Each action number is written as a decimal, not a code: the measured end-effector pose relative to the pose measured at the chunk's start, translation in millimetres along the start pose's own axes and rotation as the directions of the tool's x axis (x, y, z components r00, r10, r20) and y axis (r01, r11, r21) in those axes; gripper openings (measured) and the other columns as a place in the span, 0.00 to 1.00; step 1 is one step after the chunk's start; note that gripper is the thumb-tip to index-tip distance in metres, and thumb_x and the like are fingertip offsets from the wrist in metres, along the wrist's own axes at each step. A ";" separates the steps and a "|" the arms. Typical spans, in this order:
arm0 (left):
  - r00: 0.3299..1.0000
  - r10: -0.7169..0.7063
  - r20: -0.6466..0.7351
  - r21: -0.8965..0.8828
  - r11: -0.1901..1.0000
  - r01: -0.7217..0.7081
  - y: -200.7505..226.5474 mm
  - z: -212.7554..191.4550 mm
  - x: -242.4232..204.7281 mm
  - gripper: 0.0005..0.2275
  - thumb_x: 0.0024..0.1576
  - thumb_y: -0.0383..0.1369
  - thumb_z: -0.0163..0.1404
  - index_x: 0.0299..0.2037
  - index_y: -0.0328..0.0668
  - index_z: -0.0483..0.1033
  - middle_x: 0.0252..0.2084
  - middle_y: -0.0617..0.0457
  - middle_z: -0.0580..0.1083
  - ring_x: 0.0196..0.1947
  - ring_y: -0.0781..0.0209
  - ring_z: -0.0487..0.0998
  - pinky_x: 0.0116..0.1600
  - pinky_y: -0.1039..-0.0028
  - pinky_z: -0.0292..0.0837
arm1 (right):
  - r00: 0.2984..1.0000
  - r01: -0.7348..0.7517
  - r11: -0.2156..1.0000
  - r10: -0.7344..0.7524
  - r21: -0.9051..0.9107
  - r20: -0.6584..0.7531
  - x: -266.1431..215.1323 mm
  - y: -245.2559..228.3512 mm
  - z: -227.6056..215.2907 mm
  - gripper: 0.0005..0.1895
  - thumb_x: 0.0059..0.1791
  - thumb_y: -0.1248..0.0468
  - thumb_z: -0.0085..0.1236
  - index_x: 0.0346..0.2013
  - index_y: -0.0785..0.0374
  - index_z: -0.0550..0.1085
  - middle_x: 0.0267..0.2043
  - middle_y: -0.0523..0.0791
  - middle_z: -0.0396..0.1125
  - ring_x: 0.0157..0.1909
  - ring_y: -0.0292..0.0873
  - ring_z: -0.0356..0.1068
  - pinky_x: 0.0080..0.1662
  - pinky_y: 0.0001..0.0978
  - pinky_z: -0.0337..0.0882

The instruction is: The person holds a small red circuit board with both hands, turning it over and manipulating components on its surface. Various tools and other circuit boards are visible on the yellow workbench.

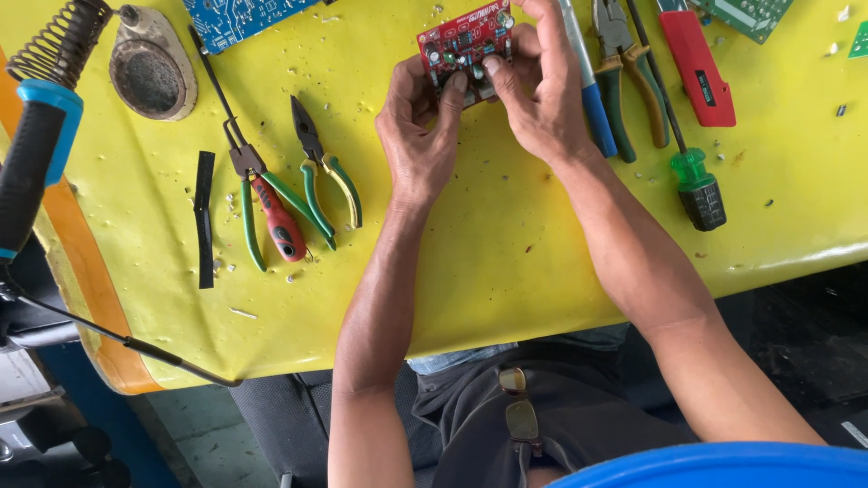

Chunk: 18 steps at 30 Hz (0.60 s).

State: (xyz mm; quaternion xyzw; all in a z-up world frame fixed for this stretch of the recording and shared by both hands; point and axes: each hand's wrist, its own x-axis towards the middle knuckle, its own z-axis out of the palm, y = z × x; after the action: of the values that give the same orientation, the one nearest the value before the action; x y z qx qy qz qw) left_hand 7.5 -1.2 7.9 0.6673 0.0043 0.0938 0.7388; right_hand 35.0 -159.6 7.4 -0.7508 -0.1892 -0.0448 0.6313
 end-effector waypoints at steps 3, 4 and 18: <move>1.000 -0.020 0.004 -0.031 0.999 0.020 4.3 1.7 -1.2 0.11 0.64 0.35 0.54 0.53 0.41 0.71 0.41 0.56 0.78 0.41 0.70 0.78 0.50 0.78 0.81 | 0.999 -0.051 0.996 0.050 0.077 0.007 0.0 -5.5 0.2 0.20 0.64 0.66 0.49 0.69 0.56 0.56 0.44 0.50 0.68 0.39 0.40 0.64 0.43 0.31 0.68; 1.000 -0.016 0.005 -0.030 0.999 0.017 2.5 0.8 -0.8 0.11 0.64 0.35 0.54 0.53 0.41 0.71 0.41 0.56 0.78 0.41 0.70 0.78 0.50 0.78 0.81 | 0.999 -0.047 0.996 0.047 0.077 0.005 0.4 -7.4 0.7 0.20 0.64 0.66 0.49 0.69 0.56 0.56 0.44 0.50 0.68 0.39 0.40 0.64 0.43 0.31 0.68; 0.999 -0.032 -0.008 -0.014 0.999 0.032 3.1 1.1 -0.3 0.08 0.63 0.29 0.53 0.50 0.40 0.72 0.42 0.54 0.78 0.40 0.69 0.78 0.49 0.79 0.80 | 0.998 -0.035 0.994 0.029 -0.101 -0.062 2.4 -5.3 0.7 0.21 0.63 0.55 0.50 0.67 0.58 0.59 0.29 0.38 0.57 0.26 0.32 0.50 0.30 0.25 0.54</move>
State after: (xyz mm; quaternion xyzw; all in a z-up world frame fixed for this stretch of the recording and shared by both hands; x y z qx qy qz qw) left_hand 6.9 -2.1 11.0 0.6617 0.0174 0.0845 0.7448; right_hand 35.2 -157.7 13.0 -0.7831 -0.1554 -0.0673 0.5983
